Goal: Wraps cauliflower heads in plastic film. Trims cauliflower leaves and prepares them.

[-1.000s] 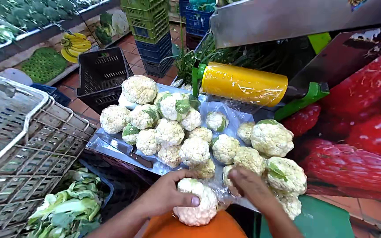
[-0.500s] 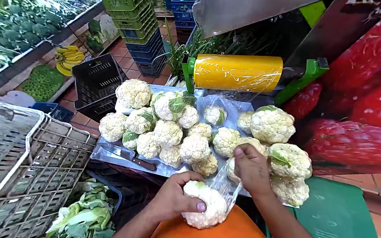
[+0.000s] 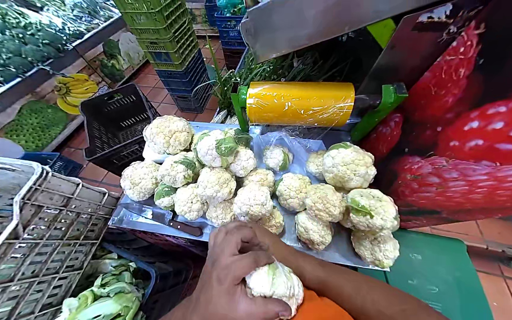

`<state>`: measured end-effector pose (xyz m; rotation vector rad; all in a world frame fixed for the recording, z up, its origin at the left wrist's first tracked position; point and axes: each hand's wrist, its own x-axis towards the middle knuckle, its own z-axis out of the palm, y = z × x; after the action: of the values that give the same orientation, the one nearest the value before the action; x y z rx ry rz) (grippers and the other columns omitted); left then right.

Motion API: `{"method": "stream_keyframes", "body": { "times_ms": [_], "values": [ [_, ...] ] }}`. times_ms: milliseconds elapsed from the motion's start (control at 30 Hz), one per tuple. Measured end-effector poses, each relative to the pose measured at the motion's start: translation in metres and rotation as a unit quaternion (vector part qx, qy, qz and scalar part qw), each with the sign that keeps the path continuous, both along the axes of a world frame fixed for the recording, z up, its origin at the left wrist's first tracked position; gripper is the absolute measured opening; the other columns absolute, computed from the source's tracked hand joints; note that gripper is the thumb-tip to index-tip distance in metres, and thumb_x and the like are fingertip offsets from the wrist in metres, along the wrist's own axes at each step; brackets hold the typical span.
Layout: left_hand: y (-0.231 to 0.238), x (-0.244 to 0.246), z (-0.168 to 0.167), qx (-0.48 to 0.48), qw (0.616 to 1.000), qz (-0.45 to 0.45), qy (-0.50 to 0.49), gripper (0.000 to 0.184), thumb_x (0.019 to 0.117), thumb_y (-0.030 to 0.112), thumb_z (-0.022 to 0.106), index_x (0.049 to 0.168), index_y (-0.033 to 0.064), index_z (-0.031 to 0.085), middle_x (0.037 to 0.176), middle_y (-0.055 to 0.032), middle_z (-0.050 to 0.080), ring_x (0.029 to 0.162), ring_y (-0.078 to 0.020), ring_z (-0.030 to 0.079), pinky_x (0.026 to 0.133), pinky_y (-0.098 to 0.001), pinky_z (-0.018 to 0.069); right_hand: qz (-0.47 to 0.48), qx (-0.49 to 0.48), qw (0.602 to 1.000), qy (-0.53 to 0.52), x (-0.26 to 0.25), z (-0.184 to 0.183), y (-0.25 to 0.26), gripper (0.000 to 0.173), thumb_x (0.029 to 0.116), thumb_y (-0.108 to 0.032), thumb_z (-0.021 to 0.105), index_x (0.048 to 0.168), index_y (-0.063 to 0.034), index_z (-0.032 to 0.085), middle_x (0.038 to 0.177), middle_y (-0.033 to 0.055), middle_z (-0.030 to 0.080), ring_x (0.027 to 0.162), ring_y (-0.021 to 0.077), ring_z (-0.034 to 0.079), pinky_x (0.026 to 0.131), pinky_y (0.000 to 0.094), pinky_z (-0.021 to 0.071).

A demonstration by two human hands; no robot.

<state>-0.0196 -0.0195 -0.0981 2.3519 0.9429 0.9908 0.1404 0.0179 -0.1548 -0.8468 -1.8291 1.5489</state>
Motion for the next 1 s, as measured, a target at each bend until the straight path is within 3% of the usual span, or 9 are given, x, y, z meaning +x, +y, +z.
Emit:
{"method": "stream_keyframes", "body": {
  "times_ms": [133,267,333,400,467,600,733,867,1000],
  "values": [
    [0.0,-0.003,0.007,-0.069,0.996,-0.027,0.052,0.086,0.0756,0.087,0.06,0.127,0.0183,0.064,0.13,-0.0029,0.067,0.135,-0.0245,0.052,0.116,-0.0576,0.036,0.01,0.056,0.997,-0.045,0.006,0.014,-0.009,0.025,0.1007,-0.007,0.058,0.114,0.0122,0.068,0.112,0.0252,0.07,0.109,0.0274,0.068,0.1,0.0386,0.0506],
    [0.009,-0.003,0.001,-0.092,0.995,-0.026,0.036,0.071,0.082,0.083,0.058,0.103,0.0183,0.076,0.098,0.0016,0.074,0.11,-0.0152,0.067,0.117,-0.0554,0.0375,-0.085,0.05,0.951,-0.292,0.023,0.021,0.015,0.034,0.1068,-0.032,0.049,0.115,-0.0064,0.07,0.107,0.0148,0.071,0.103,0.0322,0.069,0.089,0.0567,0.0548],
    [0.016,-0.002,0.004,-0.137,0.989,-0.005,0.052,0.074,0.0877,0.083,0.049,0.101,0.016,0.077,0.093,0.0013,0.074,0.1,-0.012,0.069,0.115,-0.0505,0.041,-0.157,0.03,0.956,-0.245,0.049,0.036,0.018,0.049,0.1089,-0.047,0.038,0.115,-0.0094,0.069,0.094,0.0095,0.071,0.082,0.0258,0.069,0.073,0.0512,0.0574],
    [0.02,0.0,0.012,-0.213,0.973,0.02,0.087,0.077,0.0938,0.08,0.036,0.103,0.0145,0.075,0.094,0.0001,0.073,0.1,-0.0132,0.068,0.109,-0.0474,0.0461,-0.086,0.019,0.978,-0.191,0.076,0.052,0.009,0.066,0.1005,-0.068,0.037,0.133,-0.0163,0.061,0.1,0.0004,0.072,0.075,0.014,0.067,0.065,0.0382,0.0588],
    [0.023,0.009,0.022,-0.285,0.949,0.049,0.124,0.073,0.0993,0.074,0.031,0.104,0.0119,0.07,0.09,-0.0028,0.068,0.094,-0.0178,0.067,0.094,-0.0485,0.0529,0.012,0.003,0.979,-0.203,0.084,0.069,-0.008,0.087,0.0834,-0.077,0.061,0.149,-0.0211,0.047,0.119,-0.0013,0.07,0.093,0.0105,0.07,0.078,0.0382,0.0615],
    [0.035,0.016,0.035,-0.385,0.916,0.062,0.094,0.059,0.105,0.062,0.034,0.121,0.0133,0.063,0.085,-0.0049,0.067,0.08,-0.0208,0.068,0.073,-0.0494,0.0573,-0.075,0.034,0.972,-0.218,0.078,0.052,-0.041,0.084,0.0692,-0.07,0.081,0.136,-0.023,0.063,0.117,-0.0064,0.069,0.106,0.0058,0.066,0.091,0.037,0.0601],
    [0.039,-0.024,0.014,-0.367,0.916,0.112,-0.12,0.056,0.1063,0.054,0.039,0.14,0.0128,0.055,0.124,-0.0051,0.069,0.113,-0.018,0.068,0.098,-0.0462,0.0569,-0.222,-0.102,0.969,0.027,0.088,0.024,-0.071,0.087,0.0674,-0.048,0.091,0.131,-0.0007,0.056,0.116,0.0085,0.071,0.104,0.0178,0.071,0.088,0.0369,0.0629],
    [0.008,-0.023,-0.036,-0.456,0.867,0.023,-0.199,0.1,0.0839,0.08,0.058,0.148,0.0046,0.046,0.138,-0.0086,0.062,0.123,-0.021,0.063,0.102,-0.0438,0.0558,-0.29,-0.152,0.905,0.273,0.07,0.007,-0.088,0.095,0.0705,-0.032,0.093,0.141,-0.0077,0.034,0.126,0.009,0.064,0.111,0.0208,0.068,0.092,0.0418,0.0611],
    [0.001,-0.007,-0.04,-0.524,0.79,-0.033,-0.316,0.1,0.0689,0.058,0.088,0.139,0.0008,0.045,0.121,-0.0084,0.069,0.109,-0.0173,0.069,0.096,-0.0388,0.0594,-0.181,-0.165,0.954,0.172,0.061,0.005,-0.087,0.083,0.0831,-0.028,0.085,0.142,0.0011,0.034,0.13,0.0103,0.064,0.115,0.0213,0.067,0.098,0.0414,0.0592]
  ]
}}
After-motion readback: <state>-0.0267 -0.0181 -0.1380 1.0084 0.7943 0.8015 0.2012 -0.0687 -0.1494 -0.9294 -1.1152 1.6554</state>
